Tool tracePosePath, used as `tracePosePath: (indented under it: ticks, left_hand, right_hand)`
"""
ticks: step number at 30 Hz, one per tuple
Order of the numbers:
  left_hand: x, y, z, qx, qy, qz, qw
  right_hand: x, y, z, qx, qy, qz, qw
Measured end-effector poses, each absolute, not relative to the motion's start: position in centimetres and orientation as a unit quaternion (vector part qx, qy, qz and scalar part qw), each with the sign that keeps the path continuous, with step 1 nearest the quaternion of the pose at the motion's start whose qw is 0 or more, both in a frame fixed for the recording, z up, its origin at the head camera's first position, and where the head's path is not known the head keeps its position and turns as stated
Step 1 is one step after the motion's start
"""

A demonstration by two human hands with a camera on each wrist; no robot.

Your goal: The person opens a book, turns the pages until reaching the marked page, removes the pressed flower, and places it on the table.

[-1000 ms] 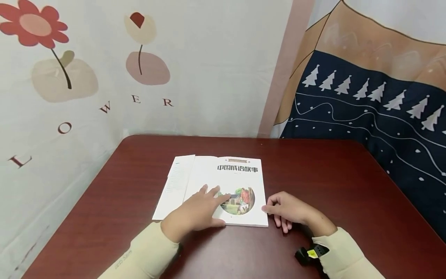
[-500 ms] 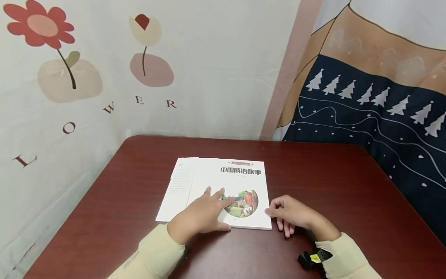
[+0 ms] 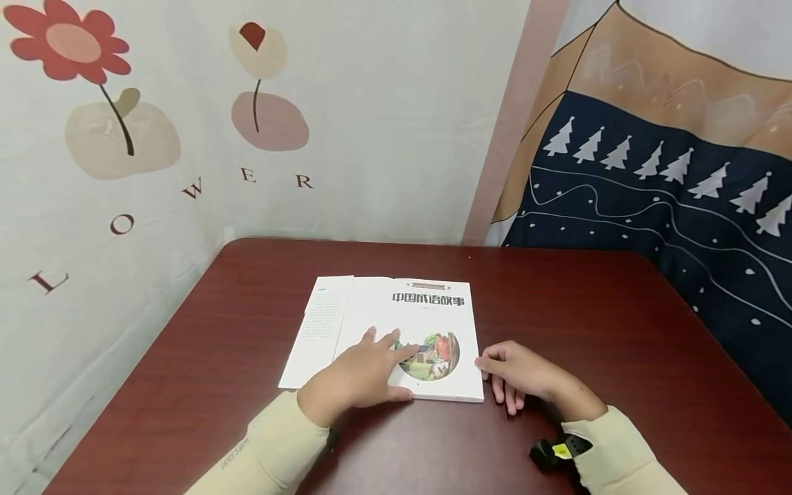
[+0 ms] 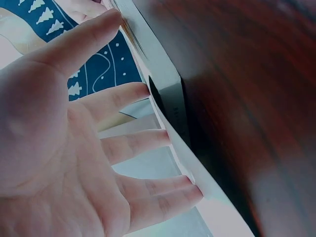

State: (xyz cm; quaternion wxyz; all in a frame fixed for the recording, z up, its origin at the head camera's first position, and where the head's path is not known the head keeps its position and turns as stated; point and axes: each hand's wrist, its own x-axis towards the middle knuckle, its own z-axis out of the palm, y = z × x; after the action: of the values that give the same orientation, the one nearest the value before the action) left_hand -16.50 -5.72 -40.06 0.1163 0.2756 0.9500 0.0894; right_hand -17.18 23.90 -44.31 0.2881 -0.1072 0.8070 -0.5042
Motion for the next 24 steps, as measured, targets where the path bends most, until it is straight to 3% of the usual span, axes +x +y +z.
tracePosePath:
  ticks: [24]
  left_hand:
    - [-16.47,-6.21,-39.75,0.279,0.946,0.103,0.127]
  right_hand:
    - [-16.98,23.95,-43.83,-0.091,0.788,-0.526,0.307]
